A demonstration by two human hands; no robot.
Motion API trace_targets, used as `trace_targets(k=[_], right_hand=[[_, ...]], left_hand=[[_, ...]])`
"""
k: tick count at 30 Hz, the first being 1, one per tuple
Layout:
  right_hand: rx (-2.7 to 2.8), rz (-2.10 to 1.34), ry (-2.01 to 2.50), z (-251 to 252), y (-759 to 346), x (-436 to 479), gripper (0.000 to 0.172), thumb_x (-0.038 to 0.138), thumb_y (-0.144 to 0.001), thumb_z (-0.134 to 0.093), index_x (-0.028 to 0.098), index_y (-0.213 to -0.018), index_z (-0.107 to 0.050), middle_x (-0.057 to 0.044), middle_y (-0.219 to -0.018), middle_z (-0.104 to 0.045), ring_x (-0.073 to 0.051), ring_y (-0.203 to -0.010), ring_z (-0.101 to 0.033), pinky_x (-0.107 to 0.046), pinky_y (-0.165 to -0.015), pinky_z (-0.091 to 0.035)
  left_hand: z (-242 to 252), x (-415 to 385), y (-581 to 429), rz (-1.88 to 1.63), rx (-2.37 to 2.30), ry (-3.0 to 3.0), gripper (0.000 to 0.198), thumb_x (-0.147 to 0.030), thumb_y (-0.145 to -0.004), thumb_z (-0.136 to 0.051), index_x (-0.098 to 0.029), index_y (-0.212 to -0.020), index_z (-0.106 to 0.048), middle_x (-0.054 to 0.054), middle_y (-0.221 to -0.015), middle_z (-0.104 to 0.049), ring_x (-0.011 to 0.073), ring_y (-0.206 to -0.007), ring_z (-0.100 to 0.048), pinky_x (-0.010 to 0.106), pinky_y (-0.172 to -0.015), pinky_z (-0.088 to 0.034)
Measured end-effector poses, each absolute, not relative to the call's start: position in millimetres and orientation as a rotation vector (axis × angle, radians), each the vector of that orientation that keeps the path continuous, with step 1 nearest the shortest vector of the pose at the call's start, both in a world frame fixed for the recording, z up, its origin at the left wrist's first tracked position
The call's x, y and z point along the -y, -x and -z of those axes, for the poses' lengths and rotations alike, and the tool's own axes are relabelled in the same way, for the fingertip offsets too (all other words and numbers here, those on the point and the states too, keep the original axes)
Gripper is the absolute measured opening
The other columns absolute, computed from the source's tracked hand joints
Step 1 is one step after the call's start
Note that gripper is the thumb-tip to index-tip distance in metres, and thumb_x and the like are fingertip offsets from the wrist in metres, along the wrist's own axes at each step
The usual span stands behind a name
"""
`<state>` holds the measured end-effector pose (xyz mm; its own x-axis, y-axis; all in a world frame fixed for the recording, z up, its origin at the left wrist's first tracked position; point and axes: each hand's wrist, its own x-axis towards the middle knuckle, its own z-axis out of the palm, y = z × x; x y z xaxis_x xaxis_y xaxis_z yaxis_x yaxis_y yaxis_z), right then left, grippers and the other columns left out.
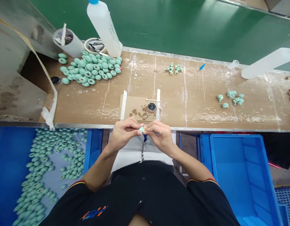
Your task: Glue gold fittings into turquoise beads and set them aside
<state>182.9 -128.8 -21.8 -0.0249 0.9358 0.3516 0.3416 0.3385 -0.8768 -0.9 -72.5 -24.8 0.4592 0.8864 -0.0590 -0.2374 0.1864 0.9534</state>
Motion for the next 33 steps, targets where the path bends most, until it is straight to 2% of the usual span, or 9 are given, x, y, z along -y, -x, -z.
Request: trace_targets(k=[5,13,17,21,26,33], right_hand=[[1.604,-0.770,1.182,26,-186,126,0.017,0.025,-0.096,-0.075,0.025,-0.080,-0.078,-0.003,-0.082,-0.077,-0.017,-0.073,-0.074,-0.030,-0.067,-0.062],[1.436,-0.736,1.145,27,-181,124,0.011,0.038,-0.093,-0.081,0.028,-0.089,-0.084,-0.006,-0.091,-0.083,-0.021,-0.082,-0.079,-0.037,-0.074,-0.067],[1.450,-0.677,1.090,21,-178,124,0.005,0.032,-0.095,-0.079,0.029,-0.092,-0.083,-0.004,-0.094,-0.083,-0.020,-0.085,-0.080,-0.034,-0.074,-0.067],[1.613,-0.621,1.115,13,-183,125,0.010,0.027,-0.096,-0.077,0.027,-0.088,-0.082,-0.004,-0.087,-0.082,-0.020,-0.079,-0.080,-0.032,-0.069,-0.067],[1.747,-0.538,1.059,6,-187,127,0.017,0.016,-0.098,-0.070,0.026,-0.087,-0.079,-0.004,-0.085,-0.081,-0.018,-0.078,-0.079,-0.029,-0.067,-0.066],[1.791,-0.554,1.105,9,-186,130,0.022,0.016,-0.100,-0.065,0.025,-0.084,-0.078,-0.004,-0.083,-0.080,-0.018,-0.074,-0.077,-0.029,-0.066,-0.065]], left_hand=[[27,73,4,-0.895,-0.749,-1.144,0.025,-0.037,-0.067,-0.100,-0.020,-0.076,-0.084,-0.001,-0.070,-0.057,0.0107,-0.064,-0.056,0.023,-0.057,-0.049],[24,78,3,-1.000,-0.696,-1.138,0.027,-0.039,-0.074,-0.095,-0.022,-0.092,-0.084,0.002,-0.081,-0.066,0.0144,-0.076,-0.068,0.027,-0.069,-0.060],[18,78,1,-1.051,-0.686,-1.165,0.027,-0.039,-0.076,-0.094,-0.021,-0.094,-0.084,0.003,-0.082,-0.069,0.0137,-0.074,-0.068,0.025,-0.067,-0.060],[13,74,6,-1.066,-0.672,-1.322,0.022,-0.041,-0.077,-0.093,-0.022,-0.083,-0.084,0.002,-0.073,-0.065,0.0125,-0.066,-0.063,0.024,-0.058,-0.054],[11,71,8,-1.048,-0.645,-1.479,0.019,-0.039,-0.077,-0.094,-0.023,-0.079,-0.083,0.002,-0.071,-0.069,0.0131,-0.064,-0.063,0.025,-0.058,-0.053],[14,74,8,-1.025,-0.664,-1.513,0.023,-0.042,-0.078,-0.092,-0.022,-0.076,-0.082,0.002,-0.068,-0.068,0.0130,-0.060,-0.061,0.026,-0.055,-0.052]])
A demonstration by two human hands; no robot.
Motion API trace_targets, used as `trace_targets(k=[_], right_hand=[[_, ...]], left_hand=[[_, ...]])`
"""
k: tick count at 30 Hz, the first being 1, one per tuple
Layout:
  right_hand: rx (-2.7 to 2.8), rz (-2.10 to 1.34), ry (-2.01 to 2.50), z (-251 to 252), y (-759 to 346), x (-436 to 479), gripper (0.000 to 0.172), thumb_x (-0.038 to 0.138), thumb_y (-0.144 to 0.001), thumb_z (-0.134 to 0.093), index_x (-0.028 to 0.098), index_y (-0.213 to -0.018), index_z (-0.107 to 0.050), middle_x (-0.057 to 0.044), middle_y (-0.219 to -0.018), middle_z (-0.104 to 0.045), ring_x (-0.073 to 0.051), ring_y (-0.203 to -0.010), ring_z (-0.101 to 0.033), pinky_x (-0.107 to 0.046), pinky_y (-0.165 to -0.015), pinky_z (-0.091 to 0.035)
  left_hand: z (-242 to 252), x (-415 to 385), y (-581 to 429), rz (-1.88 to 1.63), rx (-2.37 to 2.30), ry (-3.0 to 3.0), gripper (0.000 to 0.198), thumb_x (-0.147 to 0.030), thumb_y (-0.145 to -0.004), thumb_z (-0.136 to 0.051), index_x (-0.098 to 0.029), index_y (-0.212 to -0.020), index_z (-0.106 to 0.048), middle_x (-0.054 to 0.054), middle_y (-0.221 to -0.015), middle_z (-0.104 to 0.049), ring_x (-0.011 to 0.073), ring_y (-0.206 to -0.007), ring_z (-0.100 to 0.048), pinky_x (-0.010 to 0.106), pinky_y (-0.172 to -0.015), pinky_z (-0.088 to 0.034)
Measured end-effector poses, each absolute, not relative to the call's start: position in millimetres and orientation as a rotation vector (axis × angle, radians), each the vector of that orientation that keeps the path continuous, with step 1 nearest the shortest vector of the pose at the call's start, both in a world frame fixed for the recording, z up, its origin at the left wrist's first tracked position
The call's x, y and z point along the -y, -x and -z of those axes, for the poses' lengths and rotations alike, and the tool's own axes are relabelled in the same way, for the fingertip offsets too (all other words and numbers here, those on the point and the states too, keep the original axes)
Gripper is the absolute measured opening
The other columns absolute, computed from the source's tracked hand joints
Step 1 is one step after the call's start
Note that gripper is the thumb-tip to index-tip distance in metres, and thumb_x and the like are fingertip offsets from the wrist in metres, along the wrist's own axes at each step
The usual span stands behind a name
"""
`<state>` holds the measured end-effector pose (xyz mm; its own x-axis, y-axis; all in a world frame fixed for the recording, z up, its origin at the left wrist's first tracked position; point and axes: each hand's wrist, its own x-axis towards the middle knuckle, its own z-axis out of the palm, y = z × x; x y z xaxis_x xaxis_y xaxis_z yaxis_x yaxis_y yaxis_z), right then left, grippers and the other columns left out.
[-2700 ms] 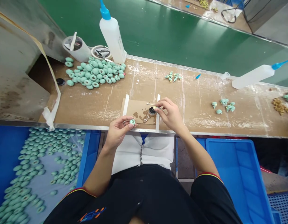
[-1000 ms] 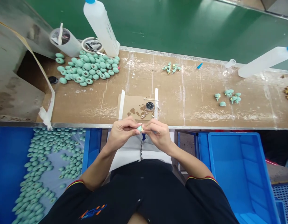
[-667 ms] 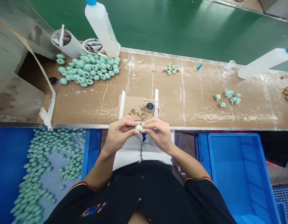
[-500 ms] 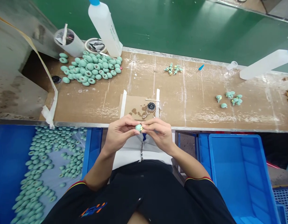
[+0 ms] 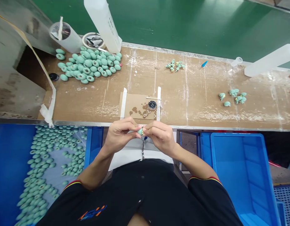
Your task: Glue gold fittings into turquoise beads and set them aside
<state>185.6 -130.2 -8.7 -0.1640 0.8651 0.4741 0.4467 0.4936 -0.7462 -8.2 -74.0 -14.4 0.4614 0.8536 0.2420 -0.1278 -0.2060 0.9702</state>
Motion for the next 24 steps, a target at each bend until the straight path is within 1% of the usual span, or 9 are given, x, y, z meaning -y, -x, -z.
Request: trace_targets(k=[5,10,13,15,20,24], right_hand=[[1.776,-0.564,1.051,15,-185,127,0.019,0.016,-0.100,-0.067,0.025,-0.087,-0.078,-0.004,-0.084,-0.080,-0.017,-0.076,-0.078,-0.028,-0.066,-0.065],[1.726,-0.652,1.077,15,-192,126,0.013,0.021,-0.099,-0.072,0.027,-0.092,-0.081,-0.004,-0.088,-0.081,-0.019,-0.080,-0.079,-0.031,-0.070,-0.067],[1.755,-0.661,1.076,9,-200,123,0.008,0.025,-0.098,-0.074,0.028,-0.094,-0.081,-0.005,-0.093,-0.082,-0.020,-0.084,-0.080,-0.032,-0.073,-0.067],[1.812,-0.633,1.092,5,-206,120,0.007,0.027,-0.099,-0.074,0.029,-0.099,-0.081,-0.006,-0.096,-0.082,-0.020,-0.085,-0.080,-0.033,-0.074,-0.067],[1.901,-0.537,1.122,2,-207,119,0.019,0.030,-0.100,-0.072,0.029,-0.118,-0.077,-0.007,-0.102,-0.080,-0.021,-0.090,-0.078,-0.034,-0.077,-0.066],[1.956,-0.413,1.205,4,-209,128,0.019,0.028,-0.101,-0.068,0.028,-0.118,-0.076,-0.007,-0.103,-0.078,-0.021,-0.090,-0.076,-0.034,-0.079,-0.065]], left_hand=[[14,73,10,-1.029,-0.680,-1.509,0.023,-0.042,-0.079,-0.091,-0.022,-0.074,-0.082,0.001,-0.067,-0.067,0.0122,-0.059,-0.060,0.025,-0.054,-0.050],[15,73,6,-1.027,-0.698,-1.474,0.023,-0.044,-0.080,-0.090,-0.022,-0.078,-0.083,0.002,-0.069,-0.067,0.0127,-0.061,-0.059,0.026,-0.056,-0.051],[20,76,-1,-1.055,-0.709,-1.401,0.025,-0.045,-0.079,-0.091,-0.022,-0.081,-0.083,0.002,-0.073,-0.067,0.0139,-0.067,-0.063,0.027,-0.061,-0.053],[24,78,-6,-1.064,-0.705,-1.312,0.029,-0.047,-0.077,-0.092,-0.021,-0.085,-0.083,0.003,-0.076,-0.067,0.0151,-0.072,-0.066,0.027,-0.064,-0.056],[31,84,-18,-1.018,-0.726,-1.108,0.037,-0.046,-0.075,-0.094,-0.019,-0.095,-0.077,0.005,-0.089,-0.075,0.0157,-0.079,-0.072,0.026,-0.071,-0.061],[33,86,-23,-0.991,-0.716,-1.136,0.041,-0.042,-0.074,-0.095,-0.019,-0.101,-0.074,0.005,-0.093,-0.078,0.0161,-0.082,-0.074,0.026,-0.078,-0.063]])
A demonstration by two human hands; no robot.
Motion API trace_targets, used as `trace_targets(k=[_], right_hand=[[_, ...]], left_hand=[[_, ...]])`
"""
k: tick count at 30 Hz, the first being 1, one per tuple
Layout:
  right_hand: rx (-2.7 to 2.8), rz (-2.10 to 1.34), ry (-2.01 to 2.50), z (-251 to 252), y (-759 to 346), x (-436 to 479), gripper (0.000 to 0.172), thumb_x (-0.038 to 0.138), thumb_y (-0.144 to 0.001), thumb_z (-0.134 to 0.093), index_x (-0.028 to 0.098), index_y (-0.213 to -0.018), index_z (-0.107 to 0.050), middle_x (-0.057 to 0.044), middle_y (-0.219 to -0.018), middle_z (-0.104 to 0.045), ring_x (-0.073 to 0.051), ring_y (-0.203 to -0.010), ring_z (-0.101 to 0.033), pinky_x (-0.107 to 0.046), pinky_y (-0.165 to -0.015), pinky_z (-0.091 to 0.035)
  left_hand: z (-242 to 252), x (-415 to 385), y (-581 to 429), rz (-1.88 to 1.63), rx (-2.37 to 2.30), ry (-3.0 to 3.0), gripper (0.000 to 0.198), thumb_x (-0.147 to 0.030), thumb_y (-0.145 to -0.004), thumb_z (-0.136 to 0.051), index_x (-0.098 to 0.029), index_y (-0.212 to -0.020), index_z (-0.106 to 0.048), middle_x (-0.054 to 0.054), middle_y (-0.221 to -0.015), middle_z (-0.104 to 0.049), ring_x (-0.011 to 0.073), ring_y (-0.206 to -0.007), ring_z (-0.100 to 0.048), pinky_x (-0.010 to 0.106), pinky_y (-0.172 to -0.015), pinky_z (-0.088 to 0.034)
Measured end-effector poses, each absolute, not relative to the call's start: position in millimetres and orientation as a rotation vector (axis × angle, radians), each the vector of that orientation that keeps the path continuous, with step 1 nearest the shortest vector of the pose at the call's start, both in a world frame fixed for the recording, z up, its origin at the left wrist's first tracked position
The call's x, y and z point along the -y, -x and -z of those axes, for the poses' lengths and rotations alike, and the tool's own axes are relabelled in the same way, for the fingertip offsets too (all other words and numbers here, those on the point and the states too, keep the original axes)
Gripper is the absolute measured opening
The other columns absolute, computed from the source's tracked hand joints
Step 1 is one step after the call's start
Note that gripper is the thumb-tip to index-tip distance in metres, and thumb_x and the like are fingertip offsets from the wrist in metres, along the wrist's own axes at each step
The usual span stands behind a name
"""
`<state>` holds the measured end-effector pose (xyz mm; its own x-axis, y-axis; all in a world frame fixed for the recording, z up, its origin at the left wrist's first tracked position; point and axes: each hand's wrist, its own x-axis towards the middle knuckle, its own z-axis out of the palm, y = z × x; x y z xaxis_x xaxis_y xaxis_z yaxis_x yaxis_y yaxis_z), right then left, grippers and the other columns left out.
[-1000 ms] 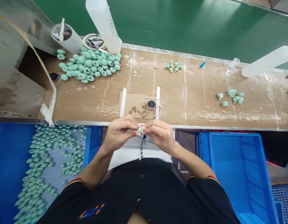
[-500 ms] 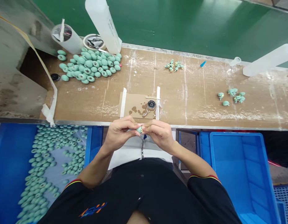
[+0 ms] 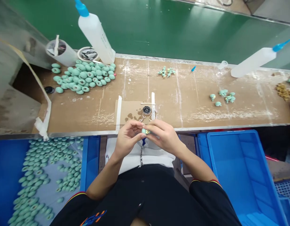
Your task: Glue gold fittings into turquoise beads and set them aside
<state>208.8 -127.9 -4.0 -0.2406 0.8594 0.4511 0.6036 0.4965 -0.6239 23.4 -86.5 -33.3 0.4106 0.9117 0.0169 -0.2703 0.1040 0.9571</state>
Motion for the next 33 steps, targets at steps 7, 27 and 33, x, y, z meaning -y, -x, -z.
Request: trace_targets(k=[7,27,33], right_hand=[[1.453,-0.078,1.808,35,-309,117,0.014,0.033,-0.089,-0.071,0.022,-0.097,-0.075,-0.008,-0.091,-0.076,-0.024,-0.082,-0.070,-0.037,-0.072,-0.058],[1.006,0.382,2.314,73,-448,86,0.042,0.052,-0.077,-0.070,0.019,-0.102,-0.072,-0.017,-0.102,-0.064,-0.040,-0.104,-0.063,-0.058,-0.102,-0.052],[1.191,0.271,2.213,61,-417,60,0.039,0.037,-0.075,-0.072,0.020,-0.110,-0.069,-0.012,-0.100,-0.061,-0.028,-0.081,-0.059,-0.051,-0.093,-0.055]], left_hand=[[45,77,0,-1.037,-0.904,-1.282,0.029,-0.041,-0.088,-0.082,-0.020,-0.107,-0.076,0.008,-0.098,-0.082,0.0184,-0.086,-0.078,0.028,-0.080,-0.065],[55,-67,126,-1.104,-2.065,-1.718,0.026,-0.017,-0.079,-0.069,-0.019,-0.104,-0.067,0.011,-0.113,-0.069,0.0271,-0.094,-0.070,0.044,-0.097,-0.056],[61,-92,116,-1.025,-2.105,-1.788,0.030,-0.018,-0.080,-0.070,-0.020,-0.108,-0.060,0.012,-0.108,-0.069,0.0355,-0.112,-0.067,0.056,-0.112,-0.048]])
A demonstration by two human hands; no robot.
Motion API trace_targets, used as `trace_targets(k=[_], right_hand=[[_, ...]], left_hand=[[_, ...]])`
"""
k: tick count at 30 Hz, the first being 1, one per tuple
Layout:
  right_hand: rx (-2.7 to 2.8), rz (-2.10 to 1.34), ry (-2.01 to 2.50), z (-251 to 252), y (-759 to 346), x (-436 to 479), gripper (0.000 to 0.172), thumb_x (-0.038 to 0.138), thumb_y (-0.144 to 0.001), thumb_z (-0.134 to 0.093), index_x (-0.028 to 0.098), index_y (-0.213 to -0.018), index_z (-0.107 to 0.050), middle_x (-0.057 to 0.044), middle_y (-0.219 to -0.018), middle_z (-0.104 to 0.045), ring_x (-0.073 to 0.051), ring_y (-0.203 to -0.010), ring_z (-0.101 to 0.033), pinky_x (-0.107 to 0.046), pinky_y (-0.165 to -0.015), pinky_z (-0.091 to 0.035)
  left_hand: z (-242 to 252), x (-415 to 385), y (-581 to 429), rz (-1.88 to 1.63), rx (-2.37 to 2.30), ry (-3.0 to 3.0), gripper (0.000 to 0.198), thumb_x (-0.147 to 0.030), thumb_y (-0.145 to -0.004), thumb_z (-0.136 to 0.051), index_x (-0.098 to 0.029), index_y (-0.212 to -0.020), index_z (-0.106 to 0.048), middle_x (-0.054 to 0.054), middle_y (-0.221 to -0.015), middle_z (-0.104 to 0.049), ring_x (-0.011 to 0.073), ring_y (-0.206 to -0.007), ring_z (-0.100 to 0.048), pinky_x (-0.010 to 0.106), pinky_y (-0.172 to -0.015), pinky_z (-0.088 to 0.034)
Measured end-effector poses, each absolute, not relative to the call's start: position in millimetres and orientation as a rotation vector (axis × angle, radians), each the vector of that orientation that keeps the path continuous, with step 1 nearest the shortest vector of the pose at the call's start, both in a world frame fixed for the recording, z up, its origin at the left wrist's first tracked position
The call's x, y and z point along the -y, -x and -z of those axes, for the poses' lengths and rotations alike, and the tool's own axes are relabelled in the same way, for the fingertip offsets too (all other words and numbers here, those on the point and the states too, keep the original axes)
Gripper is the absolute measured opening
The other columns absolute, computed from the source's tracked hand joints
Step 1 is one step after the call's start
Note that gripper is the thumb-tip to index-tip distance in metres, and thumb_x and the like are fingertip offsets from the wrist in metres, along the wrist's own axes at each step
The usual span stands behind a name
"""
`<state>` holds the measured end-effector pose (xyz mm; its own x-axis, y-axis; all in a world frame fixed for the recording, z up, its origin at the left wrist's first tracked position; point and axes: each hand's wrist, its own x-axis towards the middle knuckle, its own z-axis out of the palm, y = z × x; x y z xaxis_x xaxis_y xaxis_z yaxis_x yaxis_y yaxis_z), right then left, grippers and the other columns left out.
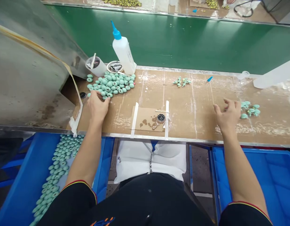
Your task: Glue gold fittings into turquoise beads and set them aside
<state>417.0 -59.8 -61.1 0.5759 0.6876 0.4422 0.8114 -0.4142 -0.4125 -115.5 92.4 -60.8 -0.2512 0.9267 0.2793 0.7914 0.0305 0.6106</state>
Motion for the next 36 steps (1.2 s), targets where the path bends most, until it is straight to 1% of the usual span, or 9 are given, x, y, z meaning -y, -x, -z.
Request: trace_targets(k=[4,7,10,14,18,22,25,31,36], right_hand=[[1.373,0.153,2.099,59,-397,26,0.034,0.031,-0.078,-0.070,0.021,-0.110,-0.069,-0.012,-0.106,-0.065,-0.024,-0.079,-0.061,-0.047,-0.092,-0.055],[1.489,0.012,1.993,67,-384,-5,0.031,0.030,-0.082,-0.067,0.022,-0.112,-0.069,-0.012,-0.110,-0.067,-0.024,-0.082,-0.066,-0.048,-0.092,-0.057],[1.543,-0.118,1.950,79,-369,-37,0.039,0.027,-0.082,-0.068,0.020,-0.120,-0.067,-0.014,-0.119,-0.066,-0.026,-0.088,-0.068,-0.049,-0.093,-0.058],[1.589,-0.192,1.953,91,-350,-72,0.048,0.025,-0.085,-0.068,0.020,-0.133,-0.062,-0.015,-0.126,-0.061,-0.030,-0.101,-0.067,-0.053,-0.106,-0.052],[1.573,-0.206,1.977,91,-341,-92,0.034,0.031,-0.092,-0.065,0.022,-0.125,-0.067,-0.015,-0.124,-0.060,-0.033,-0.110,-0.064,-0.054,-0.106,-0.052],[1.585,-0.181,2.009,85,-341,-96,0.014,0.030,-0.091,-0.064,0.022,-0.099,-0.073,-0.014,-0.108,-0.067,-0.034,-0.105,-0.064,-0.055,-0.102,-0.052],[1.588,-0.219,1.969,80,-342,-86,0.010,0.026,-0.087,-0.066,0.022,-0.094,-0.072,-0.012,-0.099,-0.072,-0.031,-0.095,-0.067,-0.052,-0.097,-0.054],[1.592,-0.414,1.895,75,-344,-42,0.013,0.033,-0.080,-0.076,0.022,-0.087,-0.075,-0.006,-0.082,-0.073,-0.024,-0.073,-0.067,-0.043,-0.079,-0.059],[1.692,-0.328,1.873,73,-351,-17,0.023,0.044,-0.082,-0.075,0.022,-0.082,-0.081,-0.006,-0.082,-0.067,-0.021,-0.066,-0.062,-0.042,-0.074,-0.057]], left_hand=[[63,-91,118,-0.989,-2.087,-1.810,0.025,-0.017,-0.082,-0.064,-0.020,-0.106,-0.060,0.012,-0.107,-0.069,0.0342,-0.111,-0.067,0.054,-0.110,-0.048],[63,-83,123,-1.005,-2.029,-1.814,0.022,-0.020,-0.083,-0.062,-0.020,-0.105,-0.061,0.011,-0.104,-0.069,0.0303,-0.102,-0.068,0.048,-0.102,-0.053],[65,-71,125,-1.058,-1.999,-1.812,0.019,-0.022,-0.083,-0.063,-0.020,-0.102,-0.063,0.009,-0.099,-0.068,0.0263,-0.086,-0.066,0.043,-0.090,-0.056],[69,-58,125,-1.112,-1.972,-1.836,0.015,-0.021,-0.082,-0.066,-0.021,-0.097,-0.067,0.006,-0.092,-0.064,0.0230,-0.075,-0.061,0.041,-0.087,-0.056],[68,-51,124,-1.158,-1.930,-1.839,0.016,-0.019,-0.084,-0.065,-0.020,-0.099,-0.070,0.005,-0.091,-0.061,0.0216,-0.074,-0.060,0.041,-0.086,-0.056],[64,-43,118,-1.294,-1.873,-1.711,0.023,-0.019,-0.081,-0.069,-0.020,-0.104,-0.072,0.006,-0.099,-0.060,0.0193,-0.079,-0.063,0.036,-0.079,-0.059],[63,-30,111,-1.386,-1.771,-1.554,0.021,-0.021,-0.076,-0.073,-0.019,-0.097,-0.073,0.005,-0.100,-0.061,0.0168,-0.080,-0.066,0.031,-0.075,-0.060],[60,13,80,-1.428,-1.395,-1.319,0.033,-0.036,-0.073,-0.083,-0.020,-0.102,-0.080,0.006,-0.109,-0.070,0.0171,-0.090,-0.073,0.031,-0.083,-0.064],[53,40,47,-1.338,-1.118,-1.114,0.041,-0.050,-0.077,-0.087,-0.022,-0.106,-0.083,0.009,-0.108,-0.080,0.0200,-0.092,-0.077,0.037,-0.090,-0.067]])
